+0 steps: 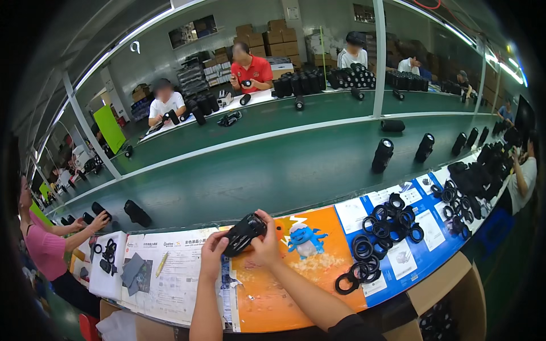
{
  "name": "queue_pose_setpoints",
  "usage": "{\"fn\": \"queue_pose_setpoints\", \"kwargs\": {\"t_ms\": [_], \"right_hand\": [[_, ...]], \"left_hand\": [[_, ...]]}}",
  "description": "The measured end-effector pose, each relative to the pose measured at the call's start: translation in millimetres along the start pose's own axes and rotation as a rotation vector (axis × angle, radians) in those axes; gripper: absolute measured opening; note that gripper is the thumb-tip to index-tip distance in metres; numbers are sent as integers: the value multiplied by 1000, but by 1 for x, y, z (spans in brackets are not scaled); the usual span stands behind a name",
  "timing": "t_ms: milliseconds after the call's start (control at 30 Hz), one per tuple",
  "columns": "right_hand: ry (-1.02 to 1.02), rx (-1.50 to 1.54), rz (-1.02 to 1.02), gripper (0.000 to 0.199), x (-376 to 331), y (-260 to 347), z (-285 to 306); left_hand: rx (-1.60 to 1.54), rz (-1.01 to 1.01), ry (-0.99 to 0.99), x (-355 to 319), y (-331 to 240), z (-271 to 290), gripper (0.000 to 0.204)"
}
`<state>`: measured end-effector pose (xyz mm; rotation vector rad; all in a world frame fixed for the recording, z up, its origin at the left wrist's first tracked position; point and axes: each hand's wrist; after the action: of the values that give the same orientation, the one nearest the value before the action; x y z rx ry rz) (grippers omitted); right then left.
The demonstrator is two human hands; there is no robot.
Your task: The person assembles cylindrical electronic devices by fitting rubber rings onto their ends by hand and placing the finished units onto a conveyor belt.
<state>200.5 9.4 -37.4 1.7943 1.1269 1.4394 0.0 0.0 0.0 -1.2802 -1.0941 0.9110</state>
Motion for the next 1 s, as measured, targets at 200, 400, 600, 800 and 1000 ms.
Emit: {"fn": "queue_pose_setpoints", "kwargs": {"t_ms": [200, 400, 600, 800, 1000], "right_hand": [[-21, 376, -128, 55, -2, 27, -9], [-58, 624, -171, 54, 2, 23, 3], [-82, 555, -262, 49, 8, 18, 6], [52, 458, -338, 38, 3, 23, -3], [106, 286, -365, 31, 5, 11, 4]], "left_hand": [[129, 36, 124, -2, -26, -30, 65], [498, 28, 307, 24, -59, -30, 99], [3, -257, -69, 116, -21, -26, 99], [270, -308, -173, 168, 36, -10, 91], [553, -124, -171, 169, 37, -25, 95]]}}
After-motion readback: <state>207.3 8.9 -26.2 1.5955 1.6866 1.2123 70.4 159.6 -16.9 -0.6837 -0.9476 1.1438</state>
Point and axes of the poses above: each hand's wrist, its own x-axis towards the middle knuckle, its own z-axis out of the back of the hand, y = z × x, and after that the axes turned 8 degrees about y, right-handed
